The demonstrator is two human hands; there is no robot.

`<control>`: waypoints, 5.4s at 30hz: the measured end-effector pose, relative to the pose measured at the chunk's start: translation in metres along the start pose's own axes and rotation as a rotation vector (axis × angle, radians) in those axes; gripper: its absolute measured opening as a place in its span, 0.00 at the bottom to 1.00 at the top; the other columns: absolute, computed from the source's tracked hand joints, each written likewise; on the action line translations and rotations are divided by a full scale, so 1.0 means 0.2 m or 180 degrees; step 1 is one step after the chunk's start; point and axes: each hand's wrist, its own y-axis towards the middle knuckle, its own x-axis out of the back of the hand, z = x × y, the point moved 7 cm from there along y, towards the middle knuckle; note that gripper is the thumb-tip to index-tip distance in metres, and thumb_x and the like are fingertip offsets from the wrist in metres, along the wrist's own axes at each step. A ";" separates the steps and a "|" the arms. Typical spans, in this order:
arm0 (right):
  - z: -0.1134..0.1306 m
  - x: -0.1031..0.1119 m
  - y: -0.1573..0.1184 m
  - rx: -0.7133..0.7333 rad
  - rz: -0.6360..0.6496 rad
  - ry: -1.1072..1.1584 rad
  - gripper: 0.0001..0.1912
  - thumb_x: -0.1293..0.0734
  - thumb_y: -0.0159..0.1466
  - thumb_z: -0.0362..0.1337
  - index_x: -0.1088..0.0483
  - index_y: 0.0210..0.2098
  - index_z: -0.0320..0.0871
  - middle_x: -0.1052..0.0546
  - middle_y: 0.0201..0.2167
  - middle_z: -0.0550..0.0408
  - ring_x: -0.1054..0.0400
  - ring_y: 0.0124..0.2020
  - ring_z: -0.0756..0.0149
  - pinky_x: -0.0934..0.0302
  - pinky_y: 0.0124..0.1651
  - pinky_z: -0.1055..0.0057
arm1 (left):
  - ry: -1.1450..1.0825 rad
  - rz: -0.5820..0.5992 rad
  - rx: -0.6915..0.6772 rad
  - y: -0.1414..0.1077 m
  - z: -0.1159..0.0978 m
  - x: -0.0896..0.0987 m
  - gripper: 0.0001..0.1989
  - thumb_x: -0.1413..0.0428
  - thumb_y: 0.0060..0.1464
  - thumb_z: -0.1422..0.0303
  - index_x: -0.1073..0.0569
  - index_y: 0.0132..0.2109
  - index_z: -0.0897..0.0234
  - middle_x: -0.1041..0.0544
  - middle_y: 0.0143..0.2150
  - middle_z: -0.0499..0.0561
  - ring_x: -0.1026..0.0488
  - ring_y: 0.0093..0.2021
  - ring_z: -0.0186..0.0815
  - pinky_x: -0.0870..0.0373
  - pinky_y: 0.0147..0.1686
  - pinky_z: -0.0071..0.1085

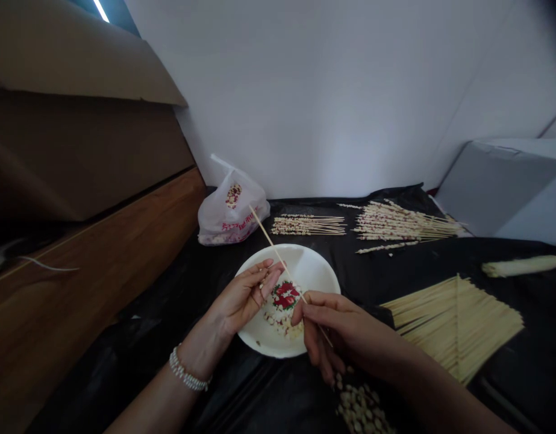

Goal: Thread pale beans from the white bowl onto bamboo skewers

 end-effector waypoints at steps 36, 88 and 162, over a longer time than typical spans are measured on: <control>-0.03 0.01 0.00 -0.0163 -0.0154 -0.0073 0.22 0.40 0.68 0.51 0.31 0.48 0.39 0.22 0.23 0.54 0.30 0.15 0.70 0.44 0.14 0.79 | -0.0483 0.0541 0.0315 -0.05 0.01 -0.05 0.10 0.52 0.63 0.79 0.26 0.38 0.75 0.30 0.28 0.49 0.34 0.20 0.19 0.37 0.19 0.12; -0.01 -0.03 -0.02 -0.0326 -0.0308 -0.0396 0.06 0.37 0.60 0.35 0.32 0.37 0.42 0.27 0.14 0.64 0.49 0.06 0.81 0.64 0.09 0.81 | -0.0272 -0.0085 -0.0050 0.01 0.00 0.03 0.06 0.43 0.55 0.81 0.24 0.39 0.71 0.23 0.33 0.51 0.27 0.28 0.25 0.27 0.28 0.18; 0.01 0.03 0.00 0.0145 -0.0944 -0.0872 0.10 0.34 0.62 0.42 0.32 0.36 0.41 0.29 0.17 0.63 0.50 0.09 0.80 0.61 0.13 0.78 | 0.0339 0.0245 0.0223 -0.03 0.05 -0.01 0.16 0.51 0.54 0.87 0.24 0.46 0.74 0.21 0.44 0.62 0.22 0.43 0.36 0.24 0.43 0.26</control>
